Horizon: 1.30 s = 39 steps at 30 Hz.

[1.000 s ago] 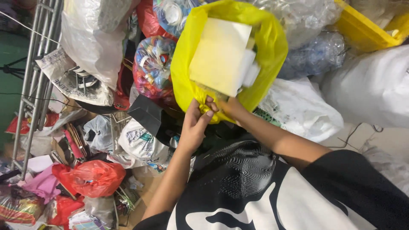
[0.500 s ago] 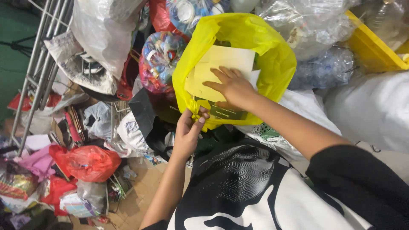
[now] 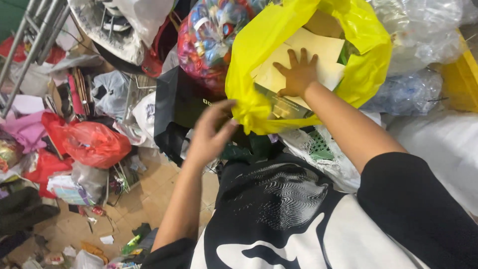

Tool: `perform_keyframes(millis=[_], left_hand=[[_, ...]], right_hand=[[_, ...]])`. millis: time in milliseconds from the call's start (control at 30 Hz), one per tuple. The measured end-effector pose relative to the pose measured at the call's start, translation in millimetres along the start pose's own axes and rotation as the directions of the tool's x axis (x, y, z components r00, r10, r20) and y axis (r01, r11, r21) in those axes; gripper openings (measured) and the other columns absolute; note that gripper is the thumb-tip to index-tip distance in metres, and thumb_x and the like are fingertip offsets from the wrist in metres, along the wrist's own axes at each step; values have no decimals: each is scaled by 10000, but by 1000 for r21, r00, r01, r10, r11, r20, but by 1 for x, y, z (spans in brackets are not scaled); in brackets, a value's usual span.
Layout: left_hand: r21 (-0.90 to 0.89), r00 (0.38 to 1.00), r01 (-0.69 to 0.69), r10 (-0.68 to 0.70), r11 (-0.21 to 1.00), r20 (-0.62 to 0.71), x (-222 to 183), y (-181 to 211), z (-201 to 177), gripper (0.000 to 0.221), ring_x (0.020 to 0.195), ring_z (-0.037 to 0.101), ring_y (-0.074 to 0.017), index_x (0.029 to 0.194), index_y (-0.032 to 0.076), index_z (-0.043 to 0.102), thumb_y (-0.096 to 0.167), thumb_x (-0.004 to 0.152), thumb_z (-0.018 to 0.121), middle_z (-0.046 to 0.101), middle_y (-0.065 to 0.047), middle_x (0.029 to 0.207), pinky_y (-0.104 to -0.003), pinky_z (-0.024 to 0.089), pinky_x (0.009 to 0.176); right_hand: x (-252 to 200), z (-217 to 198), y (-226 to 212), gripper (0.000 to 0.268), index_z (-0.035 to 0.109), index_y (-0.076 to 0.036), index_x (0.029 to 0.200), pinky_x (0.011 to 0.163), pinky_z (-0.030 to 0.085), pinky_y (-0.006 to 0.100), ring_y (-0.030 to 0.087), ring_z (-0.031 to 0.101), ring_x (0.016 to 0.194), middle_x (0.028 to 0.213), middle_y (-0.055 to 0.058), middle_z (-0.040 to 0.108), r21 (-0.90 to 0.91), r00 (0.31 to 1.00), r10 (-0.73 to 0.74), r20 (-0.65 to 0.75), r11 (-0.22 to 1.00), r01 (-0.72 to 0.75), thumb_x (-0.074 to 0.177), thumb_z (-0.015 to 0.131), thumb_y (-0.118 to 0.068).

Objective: Sorting various discarded items into different bags and containers for recycling.

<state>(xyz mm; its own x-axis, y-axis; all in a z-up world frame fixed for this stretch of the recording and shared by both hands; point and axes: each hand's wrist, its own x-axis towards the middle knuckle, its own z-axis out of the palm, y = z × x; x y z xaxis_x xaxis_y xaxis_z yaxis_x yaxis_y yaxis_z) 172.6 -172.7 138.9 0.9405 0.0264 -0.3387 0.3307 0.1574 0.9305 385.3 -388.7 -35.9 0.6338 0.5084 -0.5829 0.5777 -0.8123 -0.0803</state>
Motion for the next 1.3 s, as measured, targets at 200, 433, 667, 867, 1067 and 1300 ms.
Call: perform_keyframes(millis=[200, 433, 667, 867, 1067, 1300], left_hand=[[868, 826, 199, 399, 455, -398, -31, -127, -210, 658, 1363, 494, -390, 1406, 99, 566, 159, 791, 792, 539, -213, 1441, -492, 388, 1182], [810, 827, 387, 222, 441, -516, -50, -212, -270, 572, 1143, 556, -444, 1307, 24, 565, 291, 853, 787, 589, -231, 1233, -516, 448, 950], [956, 855, 66, 478, 287, -202, 17, -155, -282, 271, 811, 609, -431, 847, 35, 611, 243, 1014, 659, 635, -192, 849, -520, 474, 718], [939, 893, -128, 449, 319, -31, 59, -88, -248, 247, 786, 616, -429, 853, 9, 607, 207, 976, 686, 634, -196, 839, -517, 473, 670], [917, 899, -165, 438, 363, -12, 63, -106, -248, 231, 756, 642, -392, 849, 28, 634, 221, 949, 712, 655, -167, 817, -494, 490, 658], [907, 914, -75, 393, 414, -104, 47, -99, -246, 255, 726, 649, -357, 829, 28, 637, 244, 925, 734, 664, -144, 800, -471, 489, 641]], right_hand=[[-31, 15, 24, 720, 547, -219, 1436, 1123, 218, 663, 503, 219, 1450, 1609, 200, 306, 201, 941, -130, -313, 959, 199, 796, 794, -436], [-184, 32, 19, 146, 691, -8, 1159, 996, 521, 385, 333, 657, 1136, 1184, 161, 687, 562, 620, 284, -731, 765, 313, 1020, 701, -52], [-263, 116, -86, 107, 664, -19, 1094, 777, 525, 265, 124, 641, 835, 963, 43, 678, 889, 664, 603, -443, 388, 242, 1091, 644, -123], [-183, 107, -217, 456, 598, -85, 1287, 864, 567, 358, 221, 663, 1076, 1213, 107, 670, 925, 961, 223, -161, 373, 69, 898, 752, -266], [-70, 175, -262, 969, 262, -71, 1550, 1142, 352, 507, 443, 377, 1425, 1568, 244, 350, 871, 928, 247, -279, 472, 136, 809, 850, -282], [-44, 185, -286, 657, 488, -131, 1355, 1004, 438, 543, 404, 536, 1253, 1320, 155, 568, 770, 847, 517, -120, 587, -249, 807, 834, -234]])
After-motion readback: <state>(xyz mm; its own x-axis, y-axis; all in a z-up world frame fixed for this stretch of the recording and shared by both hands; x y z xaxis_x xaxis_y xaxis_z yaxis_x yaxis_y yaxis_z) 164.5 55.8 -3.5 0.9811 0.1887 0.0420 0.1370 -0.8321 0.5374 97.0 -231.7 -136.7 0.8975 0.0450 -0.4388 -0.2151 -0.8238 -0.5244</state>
